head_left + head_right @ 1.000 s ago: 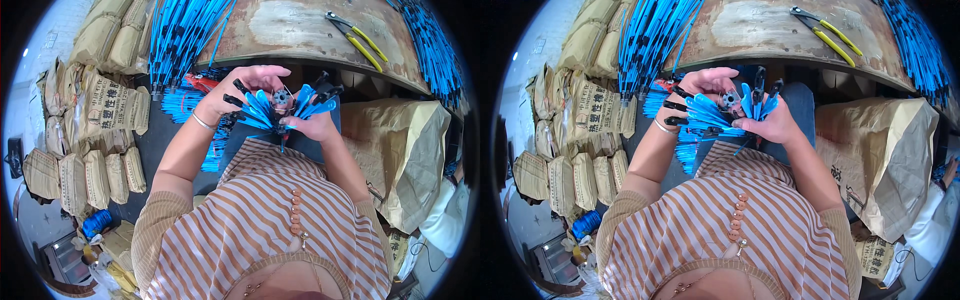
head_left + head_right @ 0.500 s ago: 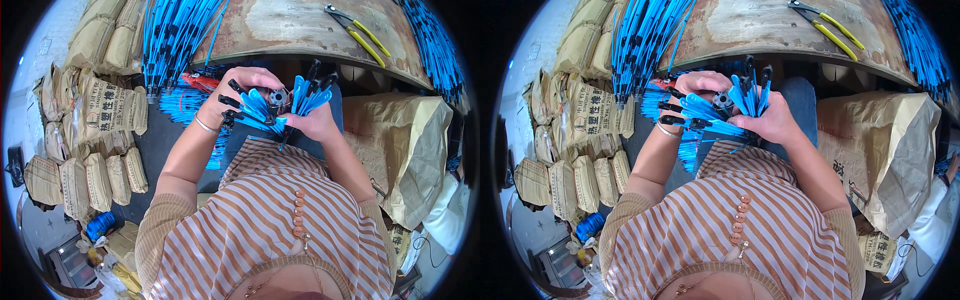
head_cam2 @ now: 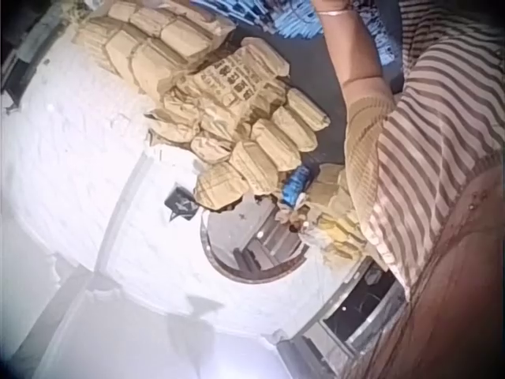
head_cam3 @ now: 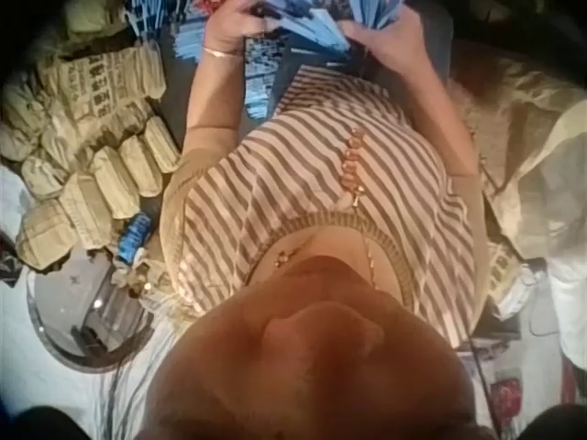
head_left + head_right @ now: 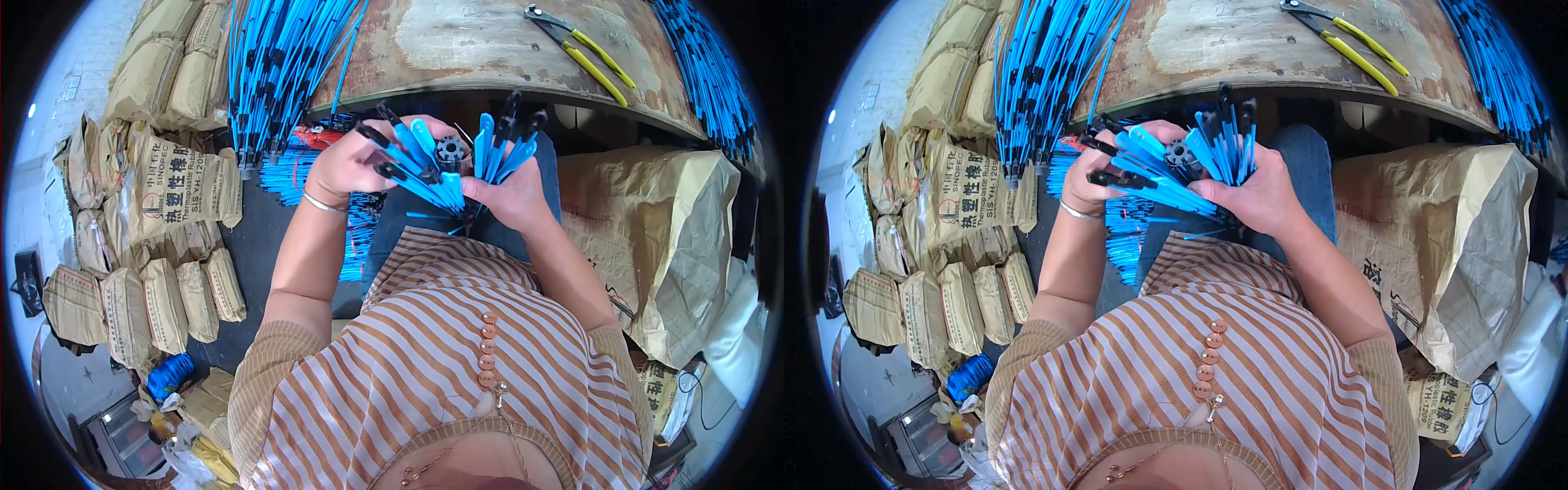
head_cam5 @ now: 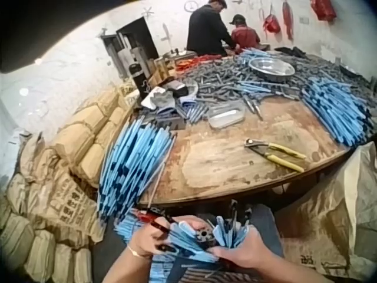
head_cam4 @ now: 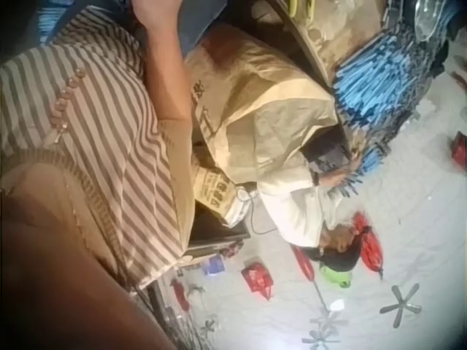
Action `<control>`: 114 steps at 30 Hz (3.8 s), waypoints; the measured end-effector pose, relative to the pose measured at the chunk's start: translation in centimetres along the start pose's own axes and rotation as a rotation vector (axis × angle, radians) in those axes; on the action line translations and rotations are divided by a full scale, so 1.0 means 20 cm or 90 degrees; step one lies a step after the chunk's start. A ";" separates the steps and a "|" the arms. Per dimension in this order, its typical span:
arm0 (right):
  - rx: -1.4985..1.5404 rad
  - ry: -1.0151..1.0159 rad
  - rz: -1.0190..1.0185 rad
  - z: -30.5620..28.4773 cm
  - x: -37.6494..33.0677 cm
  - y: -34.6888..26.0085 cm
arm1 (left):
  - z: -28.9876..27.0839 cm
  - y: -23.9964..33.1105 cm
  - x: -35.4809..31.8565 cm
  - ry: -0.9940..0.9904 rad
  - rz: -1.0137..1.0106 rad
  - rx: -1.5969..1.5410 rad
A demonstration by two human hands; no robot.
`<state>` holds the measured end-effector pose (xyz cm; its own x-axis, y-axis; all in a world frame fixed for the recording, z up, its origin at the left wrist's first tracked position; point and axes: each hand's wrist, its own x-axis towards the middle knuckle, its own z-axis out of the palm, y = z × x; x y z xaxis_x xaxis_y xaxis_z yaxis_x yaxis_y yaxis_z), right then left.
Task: Assembling small blue rods and components onto a circular frame using pliers.
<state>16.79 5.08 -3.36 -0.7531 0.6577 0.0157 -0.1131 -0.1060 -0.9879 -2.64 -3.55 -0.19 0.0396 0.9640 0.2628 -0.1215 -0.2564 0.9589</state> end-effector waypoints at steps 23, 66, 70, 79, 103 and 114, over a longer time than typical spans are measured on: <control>-0.204 -0.315 0.098 -0.29 0.10 -0.03 | 0.18 -0.06 -0.02 0.066 -0.028 0.190; -0.206 -0.440 0.014 -0.19 0.21 -0.10 | 0.12 -0.02 0.10 0.027 0.040 0.404; -0.370 -0.430 -0.065 -0.19 0.16 -0.10 | 0.13 0.02 0.06 0.105 -0.037 0.343; -0.249 -0.150 0.082 -0.11 0.04 -0.10 | 0.27 -0.03 -0.08 0.147 -0.134 0.206; 0.080 -0.013 0.200 -0.07 -0.04 -0.08 | 0.30 -0.10 -0.06 0.257 -0.064 0.214; -0.270 -0.220 -0.162 -0.12 -0.07 -0.06 | 0.30 -0.10 -0.07 0.223 -0.043 0.293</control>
<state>19.55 6.14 -2.54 -0.9113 0.3352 0.2391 -0.1028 0.3771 -0.9204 3.45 -4.76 -1.89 -0.3078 0.9249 0.2234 0.3171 -0.1217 0.9405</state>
